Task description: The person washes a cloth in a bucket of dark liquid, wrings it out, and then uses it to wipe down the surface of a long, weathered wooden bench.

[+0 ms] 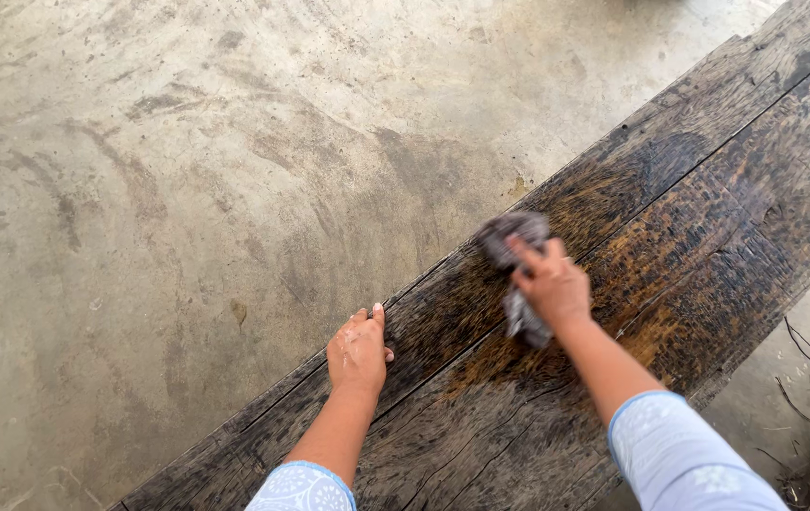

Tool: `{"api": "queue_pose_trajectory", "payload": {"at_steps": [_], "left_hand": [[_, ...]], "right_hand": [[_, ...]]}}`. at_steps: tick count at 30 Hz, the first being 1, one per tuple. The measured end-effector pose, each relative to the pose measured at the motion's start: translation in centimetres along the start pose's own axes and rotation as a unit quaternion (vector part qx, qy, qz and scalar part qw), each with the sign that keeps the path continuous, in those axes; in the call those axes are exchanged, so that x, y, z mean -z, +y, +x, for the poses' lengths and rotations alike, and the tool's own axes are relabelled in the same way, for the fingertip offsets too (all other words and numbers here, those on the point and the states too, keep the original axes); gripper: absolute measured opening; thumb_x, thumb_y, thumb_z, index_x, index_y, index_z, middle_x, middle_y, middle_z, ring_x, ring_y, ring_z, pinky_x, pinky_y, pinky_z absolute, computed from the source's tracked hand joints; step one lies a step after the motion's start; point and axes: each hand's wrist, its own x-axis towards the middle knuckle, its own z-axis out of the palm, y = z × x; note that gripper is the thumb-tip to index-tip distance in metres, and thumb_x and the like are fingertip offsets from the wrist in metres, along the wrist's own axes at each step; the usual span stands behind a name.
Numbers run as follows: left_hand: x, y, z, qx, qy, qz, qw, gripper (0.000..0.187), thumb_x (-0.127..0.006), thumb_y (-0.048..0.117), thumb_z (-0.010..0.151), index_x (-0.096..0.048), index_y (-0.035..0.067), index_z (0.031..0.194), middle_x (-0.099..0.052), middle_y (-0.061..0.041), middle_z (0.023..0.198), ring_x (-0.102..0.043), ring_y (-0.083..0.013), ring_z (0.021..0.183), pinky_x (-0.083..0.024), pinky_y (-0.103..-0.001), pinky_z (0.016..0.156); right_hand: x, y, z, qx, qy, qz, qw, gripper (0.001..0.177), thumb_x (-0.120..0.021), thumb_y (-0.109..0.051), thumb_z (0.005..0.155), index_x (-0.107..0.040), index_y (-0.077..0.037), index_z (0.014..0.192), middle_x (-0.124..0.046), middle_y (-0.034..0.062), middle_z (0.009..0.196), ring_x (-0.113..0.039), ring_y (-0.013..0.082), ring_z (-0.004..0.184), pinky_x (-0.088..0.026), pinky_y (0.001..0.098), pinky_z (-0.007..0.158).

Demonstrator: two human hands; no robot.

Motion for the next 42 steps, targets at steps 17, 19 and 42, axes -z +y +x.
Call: {"api": "queue_pose_trajectory", "payload": {"at_steps": [17, 19, 42], "left_hand": [[-1.0, -5.5, -2.7, -0.113, 0.139, 0.091, 0.98, 0.071, -0.082, 0.021, 0.08, -0.051, 0.019, 0.144, -0.043, -0.006, 0.157, -0.034, -0.0287, 0.148, -0.035, -0.041, 0.119], [-0.1, -7.8, -3.7, -0.04, 0.236, 0.13, 0.962, 0.083, -0.082, 0.036, 0.077, -0.045, 0.016, 0.148, -0.034, -0.012, 0.159, -0.027, -0.0355, 0.149, -0.031, -0.051, 0.121], [-0.4, -11.9, -5.1, 0.181, 0.168, 0.003, 0.969, 0.104, -0.085, 0.041, 0.075, -0.023, 0.032, 0.158, -0.009, -0.005, 0.17, -0.007, -0.0301, 0.157, -0.03, -0.052, 0.122]], "right_hand": [[-0.6, -8.4, -3.2, 0.315, -0.057, 0.038, 0.947, 0.065, -0.076, -0.03, 0.086, -0.053, -0.035, 0.146, -0.06, 0.0081, 0.115, -0.068, 0.016, 0.078, -0.06, 0.0294, 0.055], [0.3, -3.4, 0.2, 0.19, -0.105, -0.019, 0.976, 0.06, -0.068, -0.038, 0.093, -0.048, -0.039, 0.149, -0.057, 0.0091, 0.116, -0.067, 0.0144, 0.068, -0.058, 0.027, 0.051], [-0.5, -10.6, -1.9, 0.229, -0.103, 0.005, 0.968, 0.072, -0.072, -0.043, 0.089, -0.041, -0.037, 0.153, -0.057, 0.011, 0.116, -0.068, 0.0193, 0.077, -0.061, 0.0324, 0.055]]}}
